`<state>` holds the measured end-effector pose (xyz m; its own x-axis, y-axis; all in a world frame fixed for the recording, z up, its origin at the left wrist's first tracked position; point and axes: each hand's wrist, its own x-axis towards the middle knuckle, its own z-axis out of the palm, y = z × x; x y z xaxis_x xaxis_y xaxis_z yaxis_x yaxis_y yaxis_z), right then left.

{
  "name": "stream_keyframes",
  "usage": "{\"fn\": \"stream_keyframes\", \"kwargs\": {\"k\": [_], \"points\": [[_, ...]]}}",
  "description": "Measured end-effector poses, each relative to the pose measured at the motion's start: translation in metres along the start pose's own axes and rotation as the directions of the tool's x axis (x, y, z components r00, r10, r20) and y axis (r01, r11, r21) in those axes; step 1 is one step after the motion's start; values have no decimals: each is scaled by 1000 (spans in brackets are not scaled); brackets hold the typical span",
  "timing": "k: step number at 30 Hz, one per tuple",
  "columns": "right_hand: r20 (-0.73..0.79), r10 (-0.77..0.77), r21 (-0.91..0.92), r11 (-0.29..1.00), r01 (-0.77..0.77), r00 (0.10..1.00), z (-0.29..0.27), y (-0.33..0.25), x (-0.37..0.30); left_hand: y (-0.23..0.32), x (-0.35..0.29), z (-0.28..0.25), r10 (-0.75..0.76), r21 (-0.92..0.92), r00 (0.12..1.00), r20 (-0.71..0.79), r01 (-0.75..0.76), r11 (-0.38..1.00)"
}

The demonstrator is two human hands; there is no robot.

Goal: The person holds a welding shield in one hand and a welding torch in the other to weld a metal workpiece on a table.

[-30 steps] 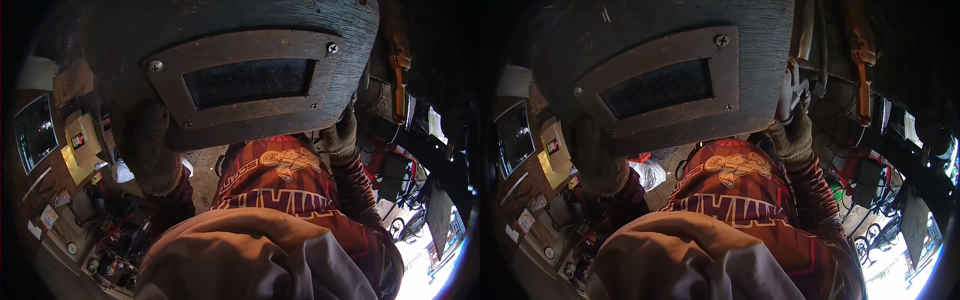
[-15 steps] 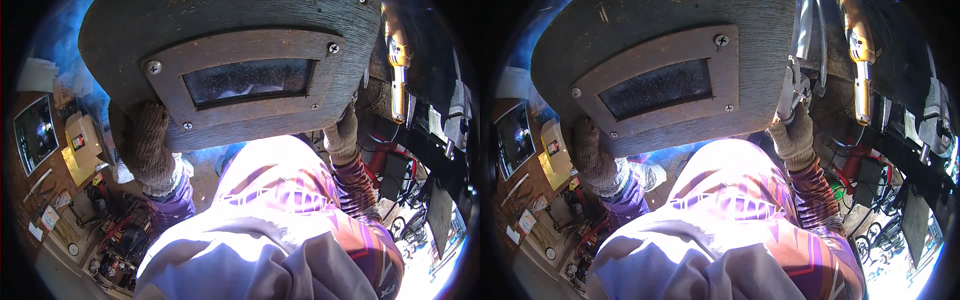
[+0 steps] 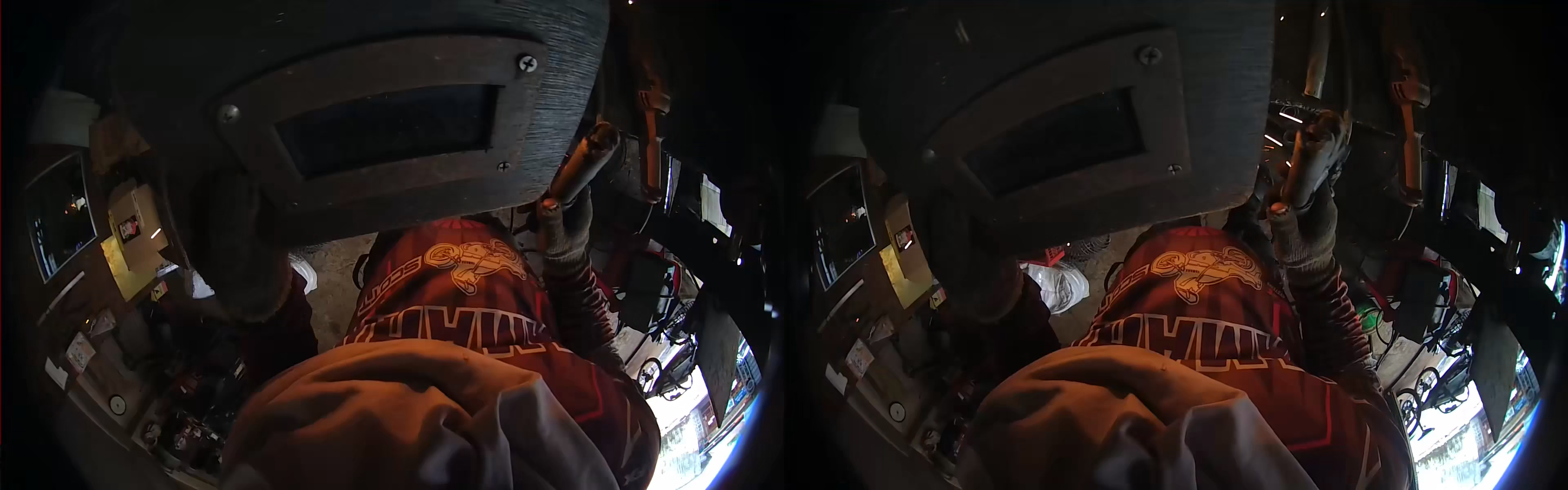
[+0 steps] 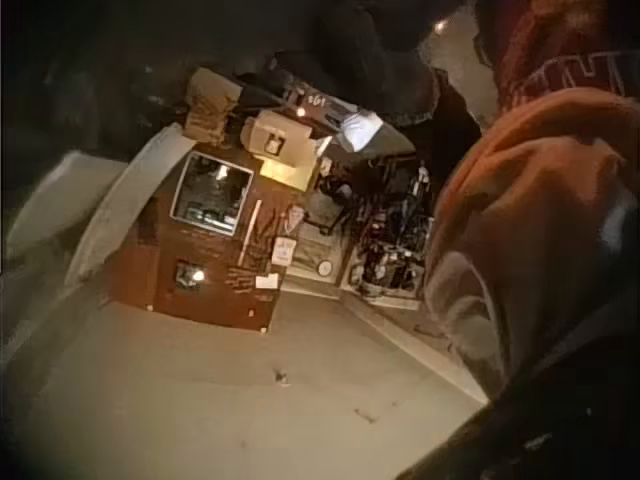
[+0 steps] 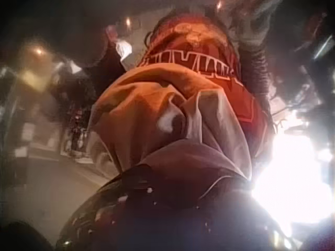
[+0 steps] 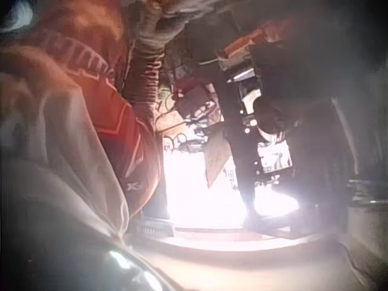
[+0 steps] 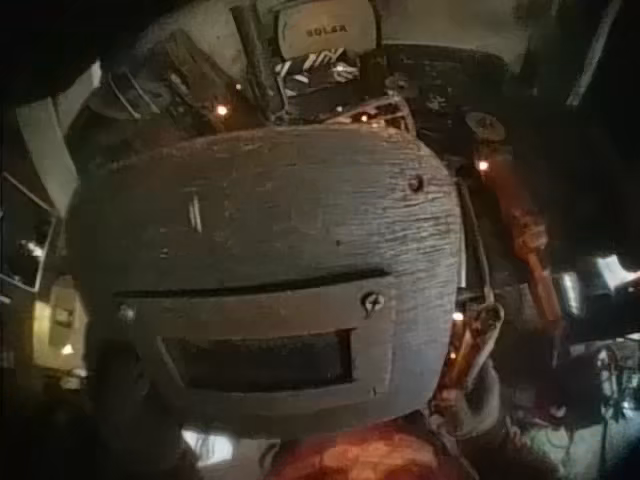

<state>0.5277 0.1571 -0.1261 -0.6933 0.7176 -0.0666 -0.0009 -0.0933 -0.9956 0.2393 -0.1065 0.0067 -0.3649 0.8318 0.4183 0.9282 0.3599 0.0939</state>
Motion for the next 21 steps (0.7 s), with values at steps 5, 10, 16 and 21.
{"fn": "stream_keyframes", "kwargs": {"k": [5, 10, 16, 21], "points": [[-46, 49, 47, 998, -47, 998, -11, 0, -9, -5, -11, -2, -303, -229, 914, -268, 245, 942], [-22, 58, 36, 998, -57, 998, -12, -1, -10, -29, -2, -38, -71, 290, 943, -326, 171, 942], [-6, 73, 50, 996, -73, 997, -7, -2, -12, -54, -17, -45, -332, -345, 854, -401, 195, 918], [-27, 84, 59, 995, -82, 996, 1, -4, -13, -44, -12, -31, -582, -746, 747, -321, 179, 641]]}}
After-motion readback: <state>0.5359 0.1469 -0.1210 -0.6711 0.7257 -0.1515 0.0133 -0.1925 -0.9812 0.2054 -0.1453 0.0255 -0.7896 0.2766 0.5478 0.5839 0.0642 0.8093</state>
